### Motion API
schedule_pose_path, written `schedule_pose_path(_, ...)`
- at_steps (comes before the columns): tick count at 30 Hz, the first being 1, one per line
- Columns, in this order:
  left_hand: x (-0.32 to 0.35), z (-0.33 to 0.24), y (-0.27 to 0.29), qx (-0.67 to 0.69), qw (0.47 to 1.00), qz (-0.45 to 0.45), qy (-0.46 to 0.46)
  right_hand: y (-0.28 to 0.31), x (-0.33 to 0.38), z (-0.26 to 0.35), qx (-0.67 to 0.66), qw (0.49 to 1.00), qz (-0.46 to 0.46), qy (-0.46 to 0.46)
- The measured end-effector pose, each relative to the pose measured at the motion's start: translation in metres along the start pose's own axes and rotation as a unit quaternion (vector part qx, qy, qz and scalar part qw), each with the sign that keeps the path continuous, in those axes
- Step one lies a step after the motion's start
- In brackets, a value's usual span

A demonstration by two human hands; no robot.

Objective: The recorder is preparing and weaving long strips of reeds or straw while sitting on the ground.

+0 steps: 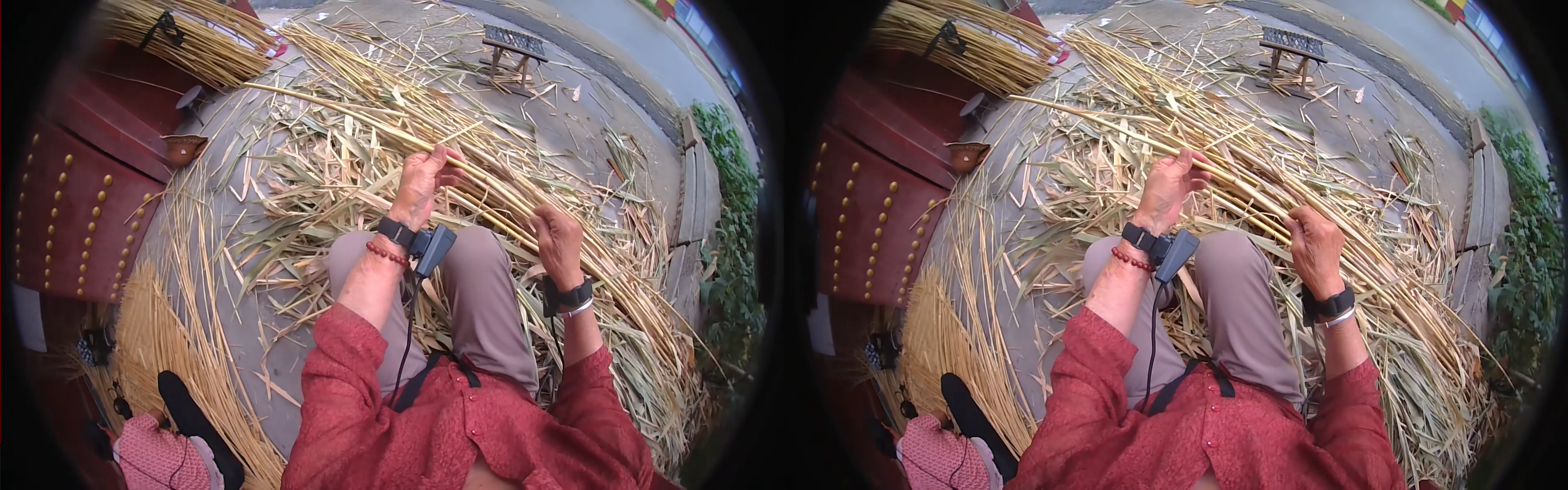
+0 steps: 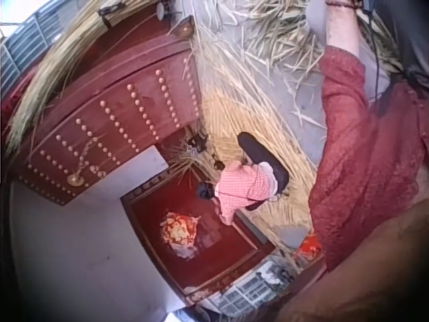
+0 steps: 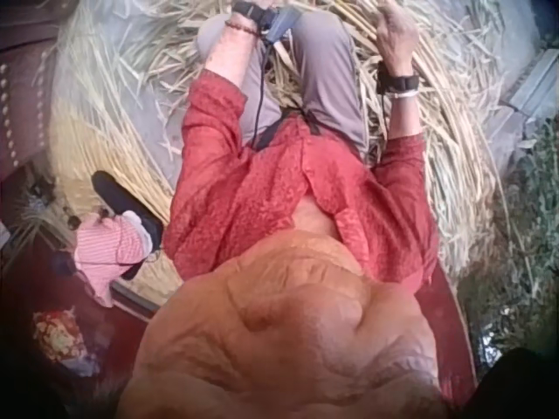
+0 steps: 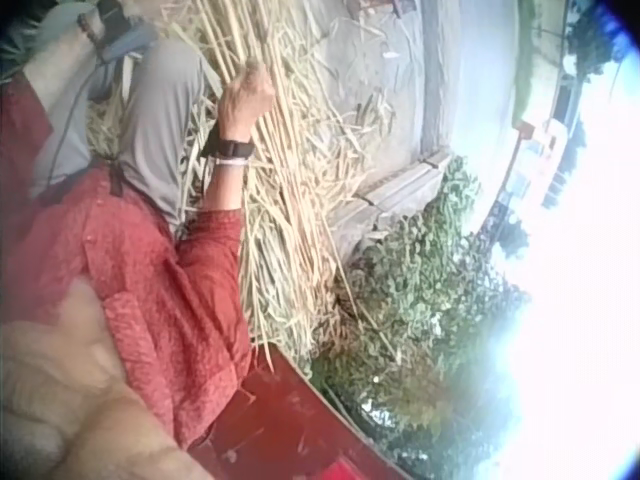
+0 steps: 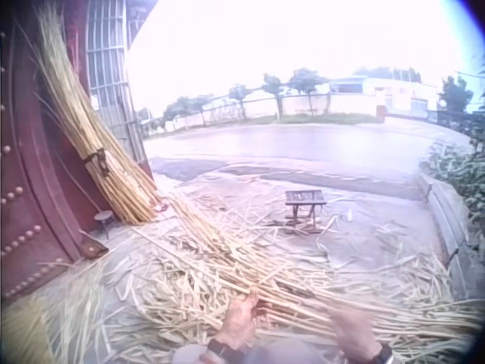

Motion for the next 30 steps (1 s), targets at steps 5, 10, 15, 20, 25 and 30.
schedule_pose_path(5, -0.019, -0.011, 0.013, 0.035, 0.994, -0.071, -0.076, 0.041, 0.04, -0.056, 0.049, 0.999, -0.019, -0.012)
schedule_pose_path(10, -0.026, -0.036, 0.055, 0.056, 0.982, -0.126, -0.131, 0.062, 0.054, -0.085, -0.027, 0.997, -0.031, -0.067)
schedule_pose_path(15, -0.021, -0.021, 0.032, 0.014, 0.987, -0.145, -0.068, 0.05, 0.047, -0.087, 0.014, 0.998, -0.047, -0.028)
schedule_pose_path(20, -0.008, -0.019, 0.02, -0.074, 0.981, -0.176, -0.006, 0.013, 0.025, -0.055, 0.014, 0.997, -0.07, 0.026)
schedule_pose_path(25, 0.004, -0.036, 0.01, -0.568, 0.717, -0.256, -0.312, -0.005, 0.01, -0.044, 0.014, 0.996, -0.083, 0.02)
schedule_pose_path(30, 0.015, -0.026, 0.001, -0.727, 0.586, 0.056, -0.354, -0.018, 0.011, -0.025, -0.005, 0.996, -0.065, 0.061)
Point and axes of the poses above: each hand's wrist, its own x-axis away from the middle knuckle, its own y-axis out of the back of the hand, z = x × y, the point moved 1 cm from there along -x, towards the middle knuckle, and after that the axes turned 4 degrees about -y, right-handed, at the moved point
